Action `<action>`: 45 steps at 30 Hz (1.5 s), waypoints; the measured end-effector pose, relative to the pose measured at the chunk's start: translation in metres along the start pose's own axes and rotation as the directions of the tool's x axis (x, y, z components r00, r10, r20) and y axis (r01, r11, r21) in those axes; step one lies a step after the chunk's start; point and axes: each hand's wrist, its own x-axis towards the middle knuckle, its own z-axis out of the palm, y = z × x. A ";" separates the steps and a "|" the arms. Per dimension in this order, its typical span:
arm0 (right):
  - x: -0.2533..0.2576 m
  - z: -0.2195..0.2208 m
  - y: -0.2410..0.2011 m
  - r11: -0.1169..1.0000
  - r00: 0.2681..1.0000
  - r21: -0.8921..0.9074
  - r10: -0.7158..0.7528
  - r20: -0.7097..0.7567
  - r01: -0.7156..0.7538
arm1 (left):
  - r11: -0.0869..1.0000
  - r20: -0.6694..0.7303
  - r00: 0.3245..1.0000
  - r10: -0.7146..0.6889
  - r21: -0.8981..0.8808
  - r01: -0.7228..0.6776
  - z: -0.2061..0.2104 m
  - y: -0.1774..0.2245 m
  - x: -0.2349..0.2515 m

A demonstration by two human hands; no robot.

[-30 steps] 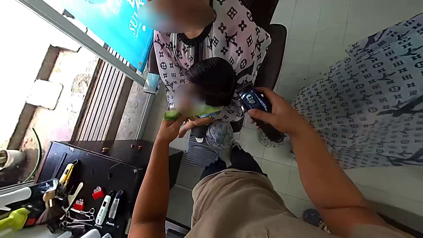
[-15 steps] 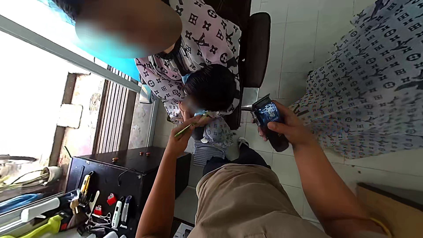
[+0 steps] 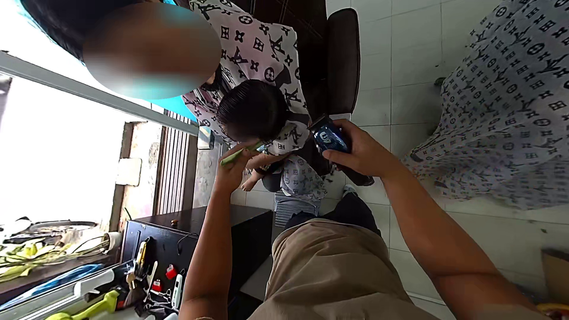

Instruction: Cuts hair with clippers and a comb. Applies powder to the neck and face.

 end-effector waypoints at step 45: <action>-0.095 0.065 -0.020 0.958 0.871 0.254 -0.006 0.491 -0.136 | 0.091 -0.834 0.287 -0.472 0.278 0.956 -0.299 0.055 -0.082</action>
